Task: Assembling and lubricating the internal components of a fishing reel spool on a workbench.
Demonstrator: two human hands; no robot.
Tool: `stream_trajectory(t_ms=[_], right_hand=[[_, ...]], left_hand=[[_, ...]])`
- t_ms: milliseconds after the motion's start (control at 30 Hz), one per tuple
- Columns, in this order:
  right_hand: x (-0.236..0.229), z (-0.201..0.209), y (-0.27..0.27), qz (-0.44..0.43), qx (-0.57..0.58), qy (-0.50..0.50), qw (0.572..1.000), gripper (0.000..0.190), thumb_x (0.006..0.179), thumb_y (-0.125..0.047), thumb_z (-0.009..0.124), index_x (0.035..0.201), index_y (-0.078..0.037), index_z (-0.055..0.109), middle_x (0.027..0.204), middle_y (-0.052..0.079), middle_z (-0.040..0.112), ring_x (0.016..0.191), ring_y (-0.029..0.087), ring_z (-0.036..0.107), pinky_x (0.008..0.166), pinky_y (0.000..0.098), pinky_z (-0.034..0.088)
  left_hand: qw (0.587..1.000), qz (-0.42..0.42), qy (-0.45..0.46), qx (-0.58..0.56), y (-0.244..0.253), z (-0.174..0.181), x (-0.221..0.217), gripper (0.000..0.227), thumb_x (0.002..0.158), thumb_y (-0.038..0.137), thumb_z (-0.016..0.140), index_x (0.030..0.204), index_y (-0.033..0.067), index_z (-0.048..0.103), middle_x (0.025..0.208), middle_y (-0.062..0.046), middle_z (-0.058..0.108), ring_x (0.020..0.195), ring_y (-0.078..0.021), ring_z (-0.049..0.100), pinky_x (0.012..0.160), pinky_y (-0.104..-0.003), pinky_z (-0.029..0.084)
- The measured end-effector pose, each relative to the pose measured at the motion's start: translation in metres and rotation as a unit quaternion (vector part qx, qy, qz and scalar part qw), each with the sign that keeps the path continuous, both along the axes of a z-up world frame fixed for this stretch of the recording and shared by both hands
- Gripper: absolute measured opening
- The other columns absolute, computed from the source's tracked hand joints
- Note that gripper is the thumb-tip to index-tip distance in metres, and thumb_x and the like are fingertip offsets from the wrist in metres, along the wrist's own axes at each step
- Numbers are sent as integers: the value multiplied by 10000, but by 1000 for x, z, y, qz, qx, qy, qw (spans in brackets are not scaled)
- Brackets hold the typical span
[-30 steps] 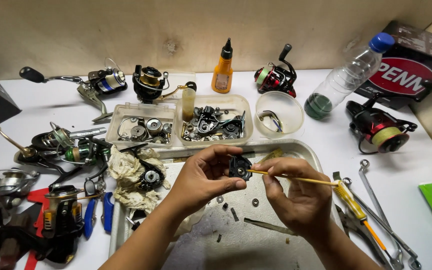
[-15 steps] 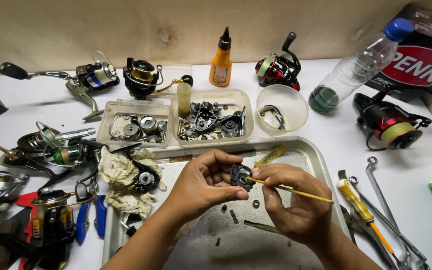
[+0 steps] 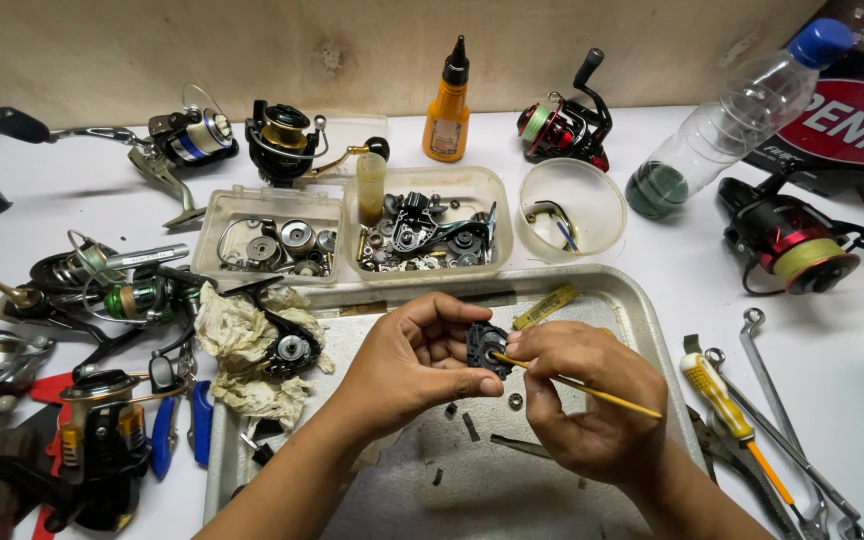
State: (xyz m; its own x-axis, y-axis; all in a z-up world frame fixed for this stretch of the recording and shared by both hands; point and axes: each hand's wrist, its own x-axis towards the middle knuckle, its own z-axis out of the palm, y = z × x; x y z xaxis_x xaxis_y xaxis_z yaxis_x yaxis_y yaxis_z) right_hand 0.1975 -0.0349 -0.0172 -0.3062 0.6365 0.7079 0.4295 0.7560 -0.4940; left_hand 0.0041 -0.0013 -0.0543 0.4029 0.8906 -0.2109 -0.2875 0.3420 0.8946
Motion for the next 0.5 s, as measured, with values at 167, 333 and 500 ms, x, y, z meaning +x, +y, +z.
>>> stream_trajectory(t_ms=[167,333,500], right_hand=[[0,1,1,1,11,-18,1000,106,860,42,580,889,-58,599,941,104,742,898,283,786,842,364,628],[0,-1,2,-1,25,-31,999,122,851,53,588,881,-66,594,942,92,743,896,284,790,837,365,622],[0,-2,3,9,26,-19,999,124,860,58,595,920,-50,591,940,113,744,883,299,796,829,377,637]], left_hand=[[1000,0,-4,-3,0,1,0,629,572,10,913,1149,2,663,965,-182,792,850,-167,753,798,-283,663],[1000,0,-8,-4,0,1,0,623,579,5,908,1151,5,660,964,-184,792,851,-166,749,803,-285,658],[1000,-1,-2,3,0,1,0,623,579,7,911,1150,6,662,969,-173,791,851,-159,747,801,-281,661]])
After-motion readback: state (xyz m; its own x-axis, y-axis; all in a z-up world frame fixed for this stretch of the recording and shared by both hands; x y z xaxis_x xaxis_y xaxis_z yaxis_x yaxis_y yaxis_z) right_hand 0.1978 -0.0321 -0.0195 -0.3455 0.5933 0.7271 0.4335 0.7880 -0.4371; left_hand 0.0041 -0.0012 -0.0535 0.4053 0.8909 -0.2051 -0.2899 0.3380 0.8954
